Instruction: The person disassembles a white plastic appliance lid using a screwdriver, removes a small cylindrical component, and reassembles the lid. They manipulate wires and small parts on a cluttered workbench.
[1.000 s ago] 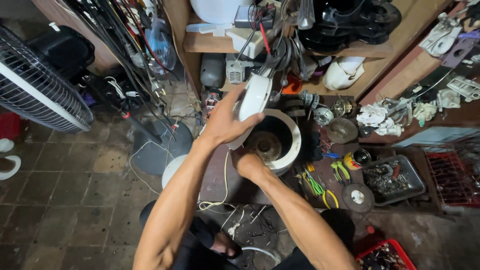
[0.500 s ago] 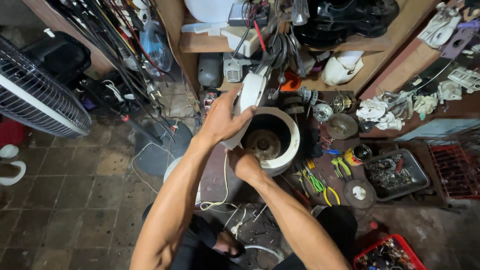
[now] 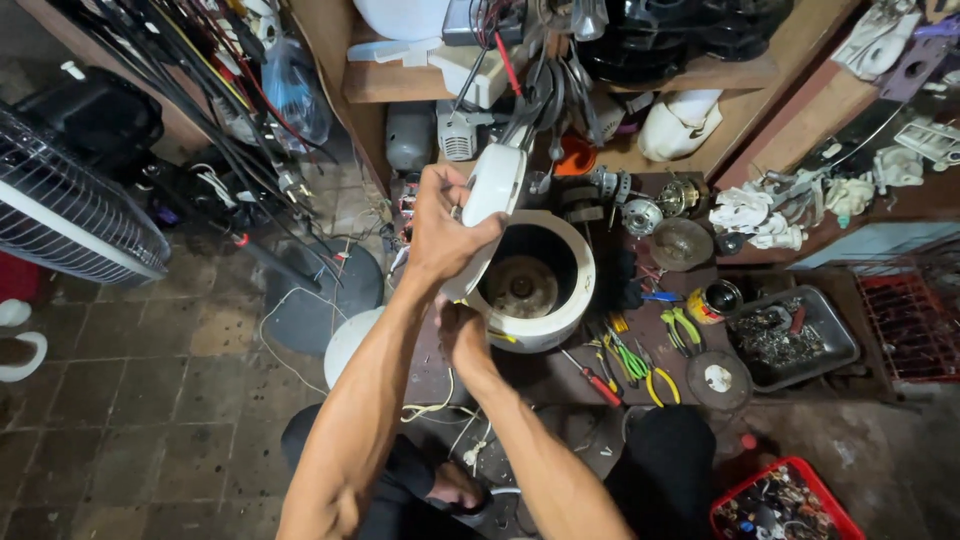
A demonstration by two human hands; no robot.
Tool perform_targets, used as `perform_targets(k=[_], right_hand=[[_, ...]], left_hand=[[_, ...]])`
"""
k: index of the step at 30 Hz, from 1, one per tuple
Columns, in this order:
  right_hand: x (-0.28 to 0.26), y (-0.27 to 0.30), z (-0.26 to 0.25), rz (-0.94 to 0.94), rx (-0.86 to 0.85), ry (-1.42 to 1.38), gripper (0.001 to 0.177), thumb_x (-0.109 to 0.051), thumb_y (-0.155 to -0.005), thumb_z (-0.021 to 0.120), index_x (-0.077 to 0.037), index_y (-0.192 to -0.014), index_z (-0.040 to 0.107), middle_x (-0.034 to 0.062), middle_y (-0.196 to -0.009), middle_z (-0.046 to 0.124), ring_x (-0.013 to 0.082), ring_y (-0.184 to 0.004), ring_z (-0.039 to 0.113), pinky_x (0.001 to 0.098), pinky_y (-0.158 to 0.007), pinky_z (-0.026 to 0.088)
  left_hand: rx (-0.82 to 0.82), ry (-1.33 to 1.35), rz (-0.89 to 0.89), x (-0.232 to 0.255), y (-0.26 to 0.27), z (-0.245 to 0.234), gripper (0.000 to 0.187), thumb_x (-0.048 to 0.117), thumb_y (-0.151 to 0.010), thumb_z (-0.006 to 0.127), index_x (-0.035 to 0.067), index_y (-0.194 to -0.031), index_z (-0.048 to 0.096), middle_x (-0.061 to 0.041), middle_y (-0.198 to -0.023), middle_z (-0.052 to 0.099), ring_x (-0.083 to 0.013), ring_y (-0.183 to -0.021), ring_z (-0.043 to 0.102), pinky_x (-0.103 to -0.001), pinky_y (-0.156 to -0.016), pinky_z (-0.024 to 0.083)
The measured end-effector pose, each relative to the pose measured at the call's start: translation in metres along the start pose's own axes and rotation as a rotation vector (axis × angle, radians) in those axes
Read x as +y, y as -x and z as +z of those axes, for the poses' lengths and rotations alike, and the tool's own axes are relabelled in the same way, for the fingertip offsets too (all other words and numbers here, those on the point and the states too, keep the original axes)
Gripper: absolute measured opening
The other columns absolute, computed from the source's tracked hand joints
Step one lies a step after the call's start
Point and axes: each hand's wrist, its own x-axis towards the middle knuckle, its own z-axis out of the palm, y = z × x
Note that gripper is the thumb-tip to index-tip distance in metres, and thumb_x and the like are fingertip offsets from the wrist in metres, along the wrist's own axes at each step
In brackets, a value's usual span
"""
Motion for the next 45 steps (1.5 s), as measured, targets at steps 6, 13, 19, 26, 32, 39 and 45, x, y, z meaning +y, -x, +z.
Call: perform_targets(k=[6,13,19,26,32,39,45], right_hand=[[-0.011,0.023,-0.004,0.051,0.039,-0.323,0.036,-0.033,-0.096,0.065,-0.007,-0.071,0.058,0.0070,-0.060,0.055,0.0151,-0.038,0.048,0.0251,-0.032,0.033],[-0.056,0.037,-0.086,-0.340,-0.192,0.860,0.038,-0.028,-0.095,0.051,0.005,-0.089,0.069,0.0287,-0.088,0.070,0.0464,-0.092,0.069,0.0531,-0.080,0.056],[-0.074,0.098,-0.113,-0.169,-0.250,0.095,0.025,-0.030,-0.104,0.052,-0.007,-0.111,0.059,0.0088,-0.061,0.048,0.0152,-0.032,0.042,0.0251,-0.024,0.040],[-0.111,0.111,-0.105,-0.242,-0.220,-0.023,0.030,-0.023,-0.105,0.048,0.002,-0.103,0.064,0.0103,-0.064,0.045,0.0138,-0.032,0.042,0.0277,-0.023,0.038],[-0.128,0.118,-0.099,-0.089,-0.198,-0.108,0.033,-0.026,-0.105,0.048,0.003,-0.109,0.062,0.0091,-0.065,0.043,0.0139,-0.032,0.040,0.0285,-0.023,0.037],[-0.134,0.084,-0.112,-0.186,-0.391,-0.078,0.030,-0.023,-0.101,0.055,0.006,-0.101,0.062,0.0048,-0.060,0.040,0.0068,-0.031,0.037,0.0212,-0.022,0.031],[-0.125,0.096,-0.092,-0.086,-0.172,-0.091,0.034,-0.030,-0.103,0.054,0.003,-0.098,0.062,0.0044,-0.060,0.038,0.0098,-0.029,0.034,0.0261,-0.021,0.030]], left_hand=[[-0.016,0.030,0.003,0.008,0.000,0.000,0.062,0.018,-0.064,0.090,0.009,-0.105,0.044,0.000,-0.067,0.056,-0.0101,-0.064,0.053,-0.021,-0.053,0.040],[-0.071,0.067,0.041,-0.007,-0.010,0.005,0.056,0.013,-0.064,0.088,0.008,-0.103,0.050,0.001,-0.067,0.047,-0.0104,-0.061,0.053,-0.019,-0.054,0.041],[-0.039,0.072,0.048,-0.028,-0.015,-0.001,0.054,0.011,-0.062,0.088,0.007,-0.100,0.051,0.000,-0.066,0.047,-0.0099,-0.060,0.053,-0.020,-0.053,0.040],[-0.034,0.071,0.056,-0.019,-0.013,0.002,0.053,0.011,-0.060,0.088,0.007,-0.097,0.050,0.001,-0.068,0.044,-0.0110,-0.061,0.052,-0.022,-0.056,0.042],[-0.038,0.047,0.037,-0.022,-0.013,0.007,0.053,0.013,-0.059,0.088,0.007,-0.096,0.051,0.001,-0.068,0.046,-0.0114,-0.063,0.054,-0.023,-0.056,0.044],[-0.047,-0.005,0.038,-0.008,-0.008,0.004,0.051,0.017,-0.059,0.089,0.009,-0.092,0.050,0.001,-0.067,0.047,-0.0135,-0.061,0.053,-0.026,-0.053,0.043],[-0.059,-0.022,-0.004,-0.003,-0.003,0.013,0.049,0.016,-0.060,0.087,0.010,-0.091,0.049,-0.002,-0.066,0.054,-0.0137,-0.062,0.055,-0.024,-0.054,0.043]])
